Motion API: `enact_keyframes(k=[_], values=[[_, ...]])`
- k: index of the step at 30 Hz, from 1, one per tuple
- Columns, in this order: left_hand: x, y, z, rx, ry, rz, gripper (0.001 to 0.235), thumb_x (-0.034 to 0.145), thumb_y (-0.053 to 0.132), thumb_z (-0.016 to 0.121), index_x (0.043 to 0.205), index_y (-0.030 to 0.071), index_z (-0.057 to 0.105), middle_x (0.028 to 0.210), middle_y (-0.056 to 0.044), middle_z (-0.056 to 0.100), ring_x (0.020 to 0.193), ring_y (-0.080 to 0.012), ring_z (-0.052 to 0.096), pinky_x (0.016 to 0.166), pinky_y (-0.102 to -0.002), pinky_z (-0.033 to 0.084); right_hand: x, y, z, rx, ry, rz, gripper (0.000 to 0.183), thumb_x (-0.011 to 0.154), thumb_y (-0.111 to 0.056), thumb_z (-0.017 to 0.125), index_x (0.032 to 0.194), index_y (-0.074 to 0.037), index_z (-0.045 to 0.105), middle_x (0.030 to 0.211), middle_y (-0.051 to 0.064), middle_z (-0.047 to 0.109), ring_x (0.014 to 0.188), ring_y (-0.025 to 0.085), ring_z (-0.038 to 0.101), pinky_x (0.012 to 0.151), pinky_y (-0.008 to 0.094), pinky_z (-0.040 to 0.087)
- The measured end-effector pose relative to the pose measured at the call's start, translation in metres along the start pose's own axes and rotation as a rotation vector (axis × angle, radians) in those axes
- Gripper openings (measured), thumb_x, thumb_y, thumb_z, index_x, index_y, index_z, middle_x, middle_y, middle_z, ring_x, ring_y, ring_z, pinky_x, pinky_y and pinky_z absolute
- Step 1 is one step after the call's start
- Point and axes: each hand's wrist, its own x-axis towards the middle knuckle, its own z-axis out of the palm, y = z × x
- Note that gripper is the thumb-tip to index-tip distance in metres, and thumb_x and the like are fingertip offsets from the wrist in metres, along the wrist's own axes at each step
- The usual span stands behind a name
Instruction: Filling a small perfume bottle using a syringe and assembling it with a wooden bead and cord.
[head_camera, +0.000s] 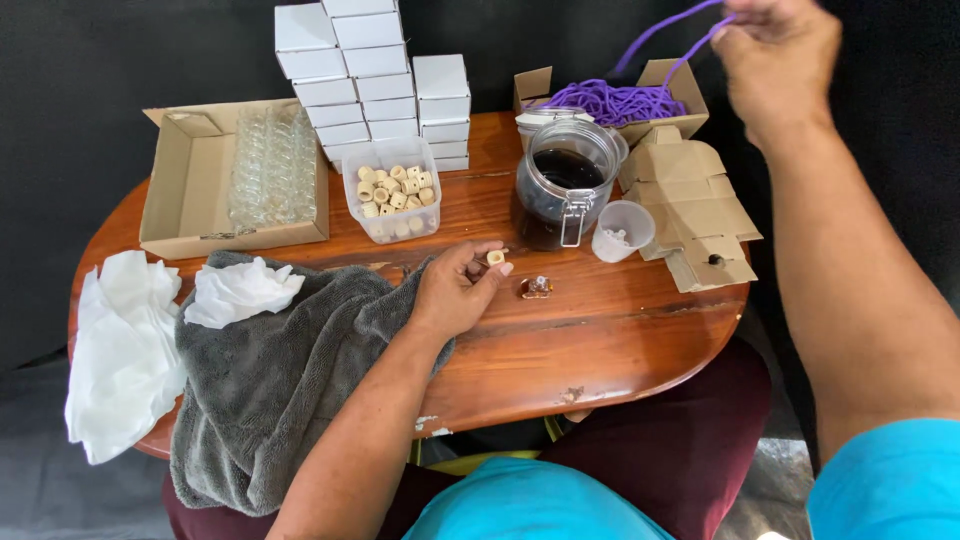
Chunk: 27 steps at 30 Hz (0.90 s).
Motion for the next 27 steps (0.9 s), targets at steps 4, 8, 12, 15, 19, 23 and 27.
enact_keyframes(k=[4,8,12,15,19,23,27], values=[[0.000,-0.003,0.001,0.007,0.012,0.052,0.032,0.091,0.030,0.074,0.118,0.014,0.075,0.082,0.005,0.068,0.069,-0.0083,0.057,0.069,-0.025,0.050,-0.027,-0.035,-0.034,0.026,0.076,-0.113,0.022,0.106,0.014,0.083,0.110,-0.006,0.074,0.106,0.008,0.078,0.096,0.012,0.074,0.088,0.023,0.062],[0.000,-0.003,0.001,0.058,0.013,0.001,0.034,0.089,0.035,0.074,0.119,0.018,0.076,0.077,0.005,0.065,0.068,-0.0092,0.057,0.068,-0.027,0.050,-0.071,-0.085,-0.066,-0.298,0.068,-0.321,0.015,0.113,0.016,0.086,0.117,0.003,0.079,0.112,0.016,0.064,0.099,0.021,0.060,0.085,0.031,0.052],[-0.001,-0.005,0.002,0.065,0.026,0.025,0.034,0.089,0.035,0.074,0.118,0.017,0.076,0.075,0.005,0.067,0.066,-0.0087,0.058,0.067,-0.026,0.050,-0.118,-0.136,-0.086,-0.489,-0.053,-0.586,0.011,0.116,0.015,0.087,0.115,0.012,0.076,0.120,0.032,0.068,0.117,0.045,0.064,0.106,0.051,0.050],[0.000,-0.007,0.003,0.092,0.035,0.042,0.032,0.089,0.034,0.074,0.117,0.018,0.076,0.077,0.004,0.069,0.067,-0.0096,0.060,0.069,-0.028,0.052,-0.157,-0.153,-0.079,-0.322,-0.144,-0.172,0.009,0.113,0.013,0.076,0.120,0.008,0.075,0.111,0.019,0.073,0.097,0.022,0.065,0.087,0.033,0.050],[-0.002,-0.005,0.003,0.088,0.042,0.061,0.032,0.089,0.034,0.075,0.116,0.018,0.076,0.077,0.004,0.070,0.066,-0.0095,0.060,0.067,-0.028,0.051,-0.197,-0.146,-0.057,-0.277,-0.197,-0.044,0.014,0.104,0.008,0.071,0.118,0.005,0.073,0.105,0.014,0.073,0.091,0.018,0.065,0.083,0.030,0.052],[0.000,-0.017,0.006,0.029,0.072,0.062,0.031,0.085,0.025,0.080,0.115,0.016,0.078,0.078,-0.001,0.069,0.064,-0.0143,0.064,0.060,-0.030,0.052,-0.222,-0.120,-0.034,-0.266,-0.155,-0.009,0.023,0.093,0.004,0.075,0.113,-0.004,0.077,0.098,0.013,0.075,0.087,0.024,0.070,0.077,0.033,0.053],[0.000,-0.024,0.007,-0.044,0.103,0.127,0.032,0.082,0.013,0.084,0.113,0.013,0.078,0.087,-0.008,0.078,0.065,-0.0188,0.072,0.056,-0.031,0.056,-0.248,-0.084,-0.033,-0.549,-0.206,-0.175,0.033,0.080,-0.006,0.084,0.112,-0.012,0.079,0.104,0.013,0.075,0.095,0.036,0.073,0.083,0.045,0.056]])
